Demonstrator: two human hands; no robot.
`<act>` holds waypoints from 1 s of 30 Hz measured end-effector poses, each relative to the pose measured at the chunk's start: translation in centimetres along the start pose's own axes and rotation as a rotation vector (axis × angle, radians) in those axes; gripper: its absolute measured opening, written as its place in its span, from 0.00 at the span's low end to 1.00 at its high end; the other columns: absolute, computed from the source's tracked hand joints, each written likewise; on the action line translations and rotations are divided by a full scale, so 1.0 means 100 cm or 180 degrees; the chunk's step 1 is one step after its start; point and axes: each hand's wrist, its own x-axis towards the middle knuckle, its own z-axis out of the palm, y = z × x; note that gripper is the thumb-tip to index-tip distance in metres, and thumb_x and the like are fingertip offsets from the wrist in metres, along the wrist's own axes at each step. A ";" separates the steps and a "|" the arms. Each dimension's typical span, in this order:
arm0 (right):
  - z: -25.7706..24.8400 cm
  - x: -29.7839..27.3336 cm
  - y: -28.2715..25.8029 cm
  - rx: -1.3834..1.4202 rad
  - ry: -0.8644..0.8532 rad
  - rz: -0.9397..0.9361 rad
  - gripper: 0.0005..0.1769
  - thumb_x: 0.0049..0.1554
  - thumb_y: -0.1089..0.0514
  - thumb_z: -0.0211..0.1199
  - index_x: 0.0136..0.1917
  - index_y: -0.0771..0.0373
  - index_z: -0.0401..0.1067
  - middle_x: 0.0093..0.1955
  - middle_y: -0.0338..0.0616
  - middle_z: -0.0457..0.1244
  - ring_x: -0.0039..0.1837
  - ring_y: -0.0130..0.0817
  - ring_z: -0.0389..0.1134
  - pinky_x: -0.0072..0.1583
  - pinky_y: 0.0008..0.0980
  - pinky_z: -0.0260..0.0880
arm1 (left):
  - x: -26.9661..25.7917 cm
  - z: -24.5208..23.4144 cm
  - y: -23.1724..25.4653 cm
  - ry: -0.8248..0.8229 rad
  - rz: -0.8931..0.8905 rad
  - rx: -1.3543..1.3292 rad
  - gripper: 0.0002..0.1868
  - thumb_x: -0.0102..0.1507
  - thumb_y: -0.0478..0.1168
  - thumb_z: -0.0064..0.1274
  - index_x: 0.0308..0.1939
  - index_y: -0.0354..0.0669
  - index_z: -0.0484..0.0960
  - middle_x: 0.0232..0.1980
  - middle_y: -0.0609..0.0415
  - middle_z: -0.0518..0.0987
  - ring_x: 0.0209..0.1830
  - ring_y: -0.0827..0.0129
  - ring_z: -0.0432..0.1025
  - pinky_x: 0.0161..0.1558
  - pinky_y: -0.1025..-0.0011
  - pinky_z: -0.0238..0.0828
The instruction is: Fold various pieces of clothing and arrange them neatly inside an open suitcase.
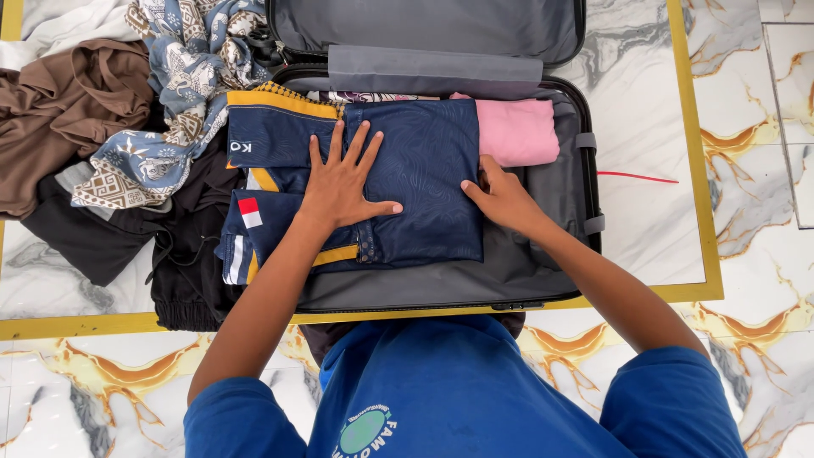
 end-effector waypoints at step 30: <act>-0.067 -0.009 0.044 0.2230 0.0177 0.0094 0.33 0.64 0.62 0.57 0.79 0.61 0.52 0.52 0.44 0.71 0.47 0.24 0.72 0.45 0.24 0.72 | 0.035 0.016 0.060 0.0267 0.0372 -0.0416 0.65 0.51 0.87 0.44 0.81 0.54 0.57 0.84 0.42 0.48 0.82 0.33 0.37 0.68 0.20 0.30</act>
